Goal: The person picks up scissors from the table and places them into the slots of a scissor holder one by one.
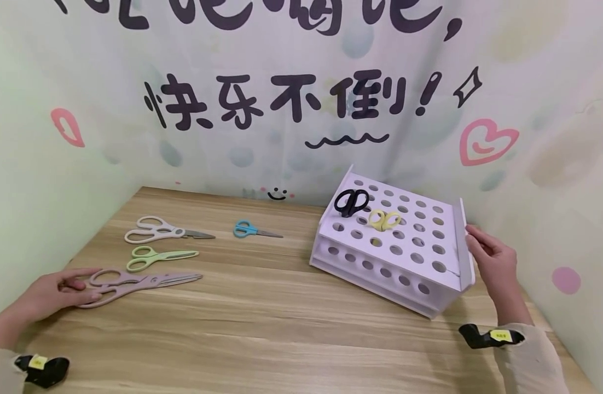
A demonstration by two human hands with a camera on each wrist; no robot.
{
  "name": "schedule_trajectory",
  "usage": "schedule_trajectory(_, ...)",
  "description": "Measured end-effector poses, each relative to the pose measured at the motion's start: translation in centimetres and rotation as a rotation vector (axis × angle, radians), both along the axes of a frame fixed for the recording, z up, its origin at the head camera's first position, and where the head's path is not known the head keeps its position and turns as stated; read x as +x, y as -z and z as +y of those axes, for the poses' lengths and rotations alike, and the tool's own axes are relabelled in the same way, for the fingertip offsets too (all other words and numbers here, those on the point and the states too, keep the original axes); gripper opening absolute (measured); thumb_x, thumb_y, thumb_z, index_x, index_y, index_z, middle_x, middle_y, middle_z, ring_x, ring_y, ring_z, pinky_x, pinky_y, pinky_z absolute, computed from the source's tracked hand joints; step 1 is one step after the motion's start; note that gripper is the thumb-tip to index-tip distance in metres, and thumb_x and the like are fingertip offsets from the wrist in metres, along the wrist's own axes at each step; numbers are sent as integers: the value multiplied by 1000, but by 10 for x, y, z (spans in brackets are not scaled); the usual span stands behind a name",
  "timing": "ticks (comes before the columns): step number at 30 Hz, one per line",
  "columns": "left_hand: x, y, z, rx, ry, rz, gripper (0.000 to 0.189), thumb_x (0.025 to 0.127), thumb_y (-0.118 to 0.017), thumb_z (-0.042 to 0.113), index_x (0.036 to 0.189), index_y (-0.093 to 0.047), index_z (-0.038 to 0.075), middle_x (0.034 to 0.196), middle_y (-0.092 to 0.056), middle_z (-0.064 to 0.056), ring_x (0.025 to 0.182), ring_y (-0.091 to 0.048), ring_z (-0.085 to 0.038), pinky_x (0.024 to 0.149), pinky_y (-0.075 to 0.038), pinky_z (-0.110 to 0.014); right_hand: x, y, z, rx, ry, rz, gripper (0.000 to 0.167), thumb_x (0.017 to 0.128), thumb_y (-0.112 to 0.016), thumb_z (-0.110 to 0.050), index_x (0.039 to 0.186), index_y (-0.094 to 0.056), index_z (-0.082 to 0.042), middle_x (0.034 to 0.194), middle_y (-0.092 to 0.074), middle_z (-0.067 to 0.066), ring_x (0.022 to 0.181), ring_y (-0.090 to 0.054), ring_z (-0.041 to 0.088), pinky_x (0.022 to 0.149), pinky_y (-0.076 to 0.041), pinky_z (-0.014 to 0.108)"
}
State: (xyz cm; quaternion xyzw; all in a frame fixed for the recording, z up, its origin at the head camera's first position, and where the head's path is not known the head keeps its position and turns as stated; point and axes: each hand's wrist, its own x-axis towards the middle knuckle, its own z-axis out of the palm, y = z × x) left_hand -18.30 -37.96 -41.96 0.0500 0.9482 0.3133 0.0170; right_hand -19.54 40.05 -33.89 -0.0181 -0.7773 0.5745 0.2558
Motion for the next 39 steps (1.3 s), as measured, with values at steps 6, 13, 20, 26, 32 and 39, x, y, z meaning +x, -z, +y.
schedule_trajectory(6, -2, -1, -2, 20, 4, -45, 48, 82, -69, 29, 123, -57, 9, 97, -60, -14, 74, -48, 5, 60, -41, -20, 3, 0, 3, 56, 46, -39, 32, 87, -63, -10, 119, -63, -8, 98, -60, -24, 84, -55, -6, 68, -43, 5)
schedule_trajectory(13, 1, 0, -13, 116, -38, -135, 62, 85, -66, 31, 136, -43, 6, 103, -64, -13, 79, -48, 14, 62, -41, -13, 5, 1, 3, 0, 3, -17, 33, 86, -63, -7, 118, -63, -7, 98, -62, -22, 85, -57, -6, 68, -43, 5)
schedule_trajectory(20, 6, 0, -18, 220, -68, -130, 65, 85, -66, 28, 141, -35, 23, 92, -63, 22, 84, -46, 19, 64, -34, -6, 4, 1, 3, -6, 12, -17, 32, 86, -63, -6, 118, -63, -6, 97, -62, -22, 83, -57, -6, 67, -43, 5)
schedule_trajectory(26, 8, -11, -18, 394, -66, -31, 54, 85, -67, 12, 128, -49, 39, 92, -62, 27, 85, -48, 19, 64, -37, -5, 3, 0, -1, -6, 2, -6, 31, 86, -62, -5, 118, -63, -5, 98, -62, -22, 84, -57, -6, 68, -43, 5)
schedule_trajectory(32, 9, -28, -10, 542, -28, -19, 54, 86, -62, 1, 122, -55, 40, 92, -65, 21, 83, -57, 10, 64, -42, -7, 4, -4, -7, -1, -5, 5, 30, 86, -61, -3, 116, -63, -3, 97, -61, -22, 84, -56, -6, 68, -43, 5)
schedule_trajectory(39, 4, -41, -1, 713, -24, 9, 47, 85, -61, -3, 103, -62, 40, 90, -68, 15, 85, -59, 8, 64, -48, -12, 1, 1, -1, 66, 40, -27, 31, 87, -61, -7, 119, -62, -6, 98, -59, -24, 84, -55, -7, 69, -43, 5)
